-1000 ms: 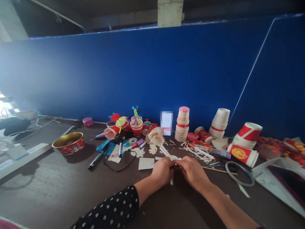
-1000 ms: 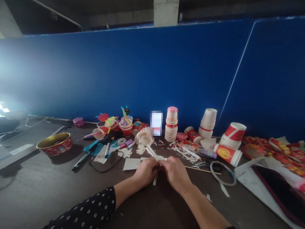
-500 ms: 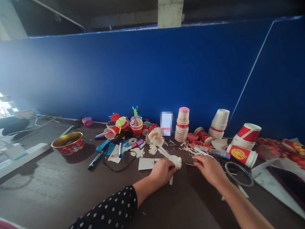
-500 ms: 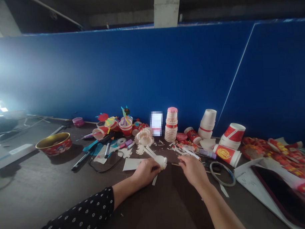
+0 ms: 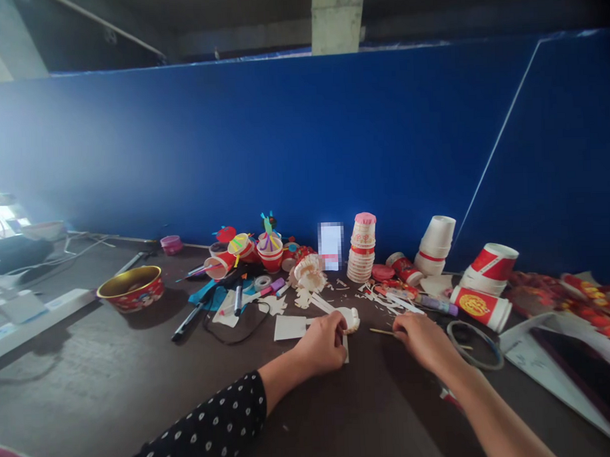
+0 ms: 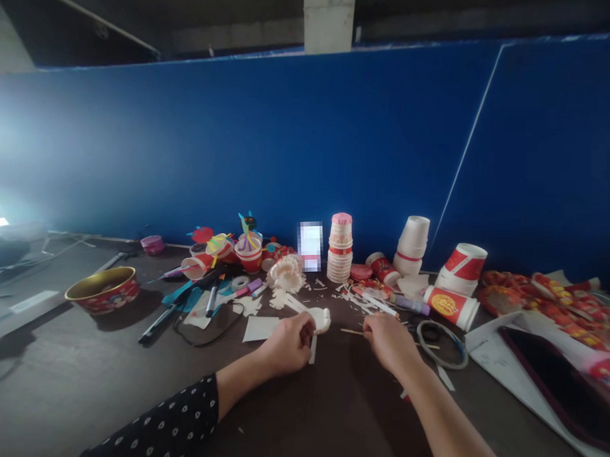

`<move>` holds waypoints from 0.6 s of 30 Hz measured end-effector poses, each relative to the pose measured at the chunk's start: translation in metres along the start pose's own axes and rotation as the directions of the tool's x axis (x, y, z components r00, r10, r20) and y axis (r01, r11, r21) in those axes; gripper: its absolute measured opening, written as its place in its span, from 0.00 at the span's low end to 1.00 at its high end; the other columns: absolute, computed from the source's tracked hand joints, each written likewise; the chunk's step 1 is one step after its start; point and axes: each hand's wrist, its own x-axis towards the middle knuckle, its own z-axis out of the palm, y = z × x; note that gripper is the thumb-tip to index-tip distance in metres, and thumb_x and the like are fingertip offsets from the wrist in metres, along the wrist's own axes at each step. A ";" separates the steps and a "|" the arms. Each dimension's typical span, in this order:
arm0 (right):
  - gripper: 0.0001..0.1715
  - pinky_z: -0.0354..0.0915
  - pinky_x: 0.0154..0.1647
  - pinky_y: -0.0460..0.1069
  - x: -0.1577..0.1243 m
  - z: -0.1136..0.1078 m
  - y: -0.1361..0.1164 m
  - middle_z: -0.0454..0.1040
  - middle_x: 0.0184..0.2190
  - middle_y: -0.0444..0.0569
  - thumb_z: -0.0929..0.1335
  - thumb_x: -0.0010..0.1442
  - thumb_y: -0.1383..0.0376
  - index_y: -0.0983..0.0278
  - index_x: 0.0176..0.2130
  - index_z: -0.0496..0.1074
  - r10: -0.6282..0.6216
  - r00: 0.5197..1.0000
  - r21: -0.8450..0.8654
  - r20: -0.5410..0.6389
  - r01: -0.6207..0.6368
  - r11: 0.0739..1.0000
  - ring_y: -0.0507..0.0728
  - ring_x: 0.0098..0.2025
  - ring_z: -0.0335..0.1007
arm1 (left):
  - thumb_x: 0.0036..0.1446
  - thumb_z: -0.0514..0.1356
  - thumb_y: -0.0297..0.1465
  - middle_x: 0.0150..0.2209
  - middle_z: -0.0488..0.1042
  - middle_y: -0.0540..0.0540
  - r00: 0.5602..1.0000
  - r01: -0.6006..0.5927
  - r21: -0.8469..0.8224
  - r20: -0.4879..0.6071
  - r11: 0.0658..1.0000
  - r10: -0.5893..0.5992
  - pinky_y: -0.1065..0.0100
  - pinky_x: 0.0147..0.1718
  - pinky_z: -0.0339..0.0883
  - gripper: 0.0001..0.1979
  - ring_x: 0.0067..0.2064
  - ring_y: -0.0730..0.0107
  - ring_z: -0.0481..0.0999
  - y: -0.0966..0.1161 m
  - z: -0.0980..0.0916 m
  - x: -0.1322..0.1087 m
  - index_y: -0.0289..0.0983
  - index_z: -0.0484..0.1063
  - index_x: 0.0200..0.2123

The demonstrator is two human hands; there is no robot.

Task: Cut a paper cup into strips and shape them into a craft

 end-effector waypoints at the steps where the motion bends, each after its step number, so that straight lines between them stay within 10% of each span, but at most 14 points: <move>1: 0.06 0.56 0.35 0.48 0.000 0.001 -0.001 0.72 0.31 0.49 0.64 0.53 0.71 0.62 0.27 0.70 -0.016 1.000 -0.001 -0.004 0.016 1.000 0.56 0.36 0.67 | 0.35 0.52 0.17 0.22 0.66 0.53 1.000 -0.005 -0.006 -0.005 1.000 0.005 0.76 0.23 0.55 0.15 0.24 0.76 0.64 0.000 0.000 0.000 0.34 0.65 0.30; 18: 0.09 0.56 0.35 0.48 -0.003 -0.002 -0.018 0.71 0.28 0.46 0.59 0.58 0.67 0.62 0.30 0.66 -0.191 0.982 0.211 0.003 0.186 0.960 0.55 0.34 0.66 | 0.39 0.63 0.31 0.31 0.68 0.48 0.978 -0.173 0.161 0.145 0.972 0.150 0.71 0.32 0.61 0.13 0.32 0.70 0.66 0.002 -0.015 -0.002 0.35 0.67 0.31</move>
